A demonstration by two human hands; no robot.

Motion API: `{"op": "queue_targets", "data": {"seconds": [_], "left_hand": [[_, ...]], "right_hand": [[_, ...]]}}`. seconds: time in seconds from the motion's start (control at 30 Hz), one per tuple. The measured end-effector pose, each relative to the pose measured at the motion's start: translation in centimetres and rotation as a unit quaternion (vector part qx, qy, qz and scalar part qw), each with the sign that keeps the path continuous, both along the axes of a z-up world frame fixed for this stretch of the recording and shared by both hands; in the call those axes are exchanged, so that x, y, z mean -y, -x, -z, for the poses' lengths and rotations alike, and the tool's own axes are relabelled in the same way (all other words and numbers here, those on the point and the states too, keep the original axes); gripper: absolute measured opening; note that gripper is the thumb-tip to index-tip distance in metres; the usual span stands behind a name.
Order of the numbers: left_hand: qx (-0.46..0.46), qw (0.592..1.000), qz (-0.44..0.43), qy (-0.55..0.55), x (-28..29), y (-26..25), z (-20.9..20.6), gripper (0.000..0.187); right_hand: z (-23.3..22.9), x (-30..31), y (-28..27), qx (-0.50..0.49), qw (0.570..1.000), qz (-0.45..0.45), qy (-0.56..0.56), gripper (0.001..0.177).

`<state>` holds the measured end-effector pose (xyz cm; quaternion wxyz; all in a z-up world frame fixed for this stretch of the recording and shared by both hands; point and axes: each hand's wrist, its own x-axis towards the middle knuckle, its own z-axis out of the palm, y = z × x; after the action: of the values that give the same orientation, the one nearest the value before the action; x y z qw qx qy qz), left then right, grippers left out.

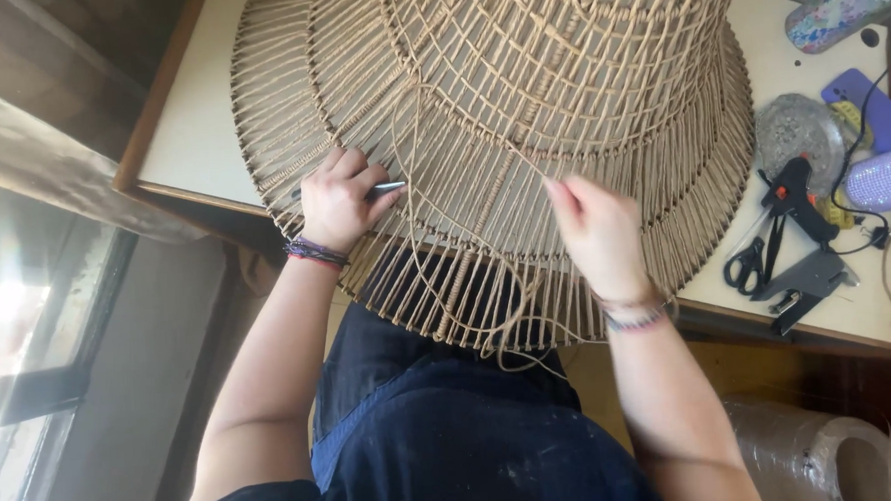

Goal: Weaving wicker strands into a large lampshade frame and trimming them using pliers and a metal pick.

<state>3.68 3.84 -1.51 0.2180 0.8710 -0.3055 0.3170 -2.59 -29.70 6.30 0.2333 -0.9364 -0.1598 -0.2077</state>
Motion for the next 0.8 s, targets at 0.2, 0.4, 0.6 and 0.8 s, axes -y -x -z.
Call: {"op": "queue_targets", "data": {"seconds": [0.2,0.4,0.6,0.8], "left_hand": [[0.005,1.0,-0.004,0.009,0.2,0.5,0.0,0.033],[0.004,0.998,-0.053,0.016,0.0,2.0,0.5,0.022],[-0.066,0.99,-0.026,0.123,3.3,9.4,-0.6,0.011],[-0.322,0.936,0.114,0.079,10.0,14.5,-5.1,0.022]], "right_hand": [[2.2,6.3,8.6,-0.098,0.984,0.099,-0.115,0.041],[0.0,5.0,7.5,0.047,0.998,0.046,-0.017,0.018],[0.4,1.8,9.9,0.163,0.982,-0.01,0.091,0.012],[3.2,0.6,11.5,-0.037,0.977,-0.065,0.2,0.04]]}}
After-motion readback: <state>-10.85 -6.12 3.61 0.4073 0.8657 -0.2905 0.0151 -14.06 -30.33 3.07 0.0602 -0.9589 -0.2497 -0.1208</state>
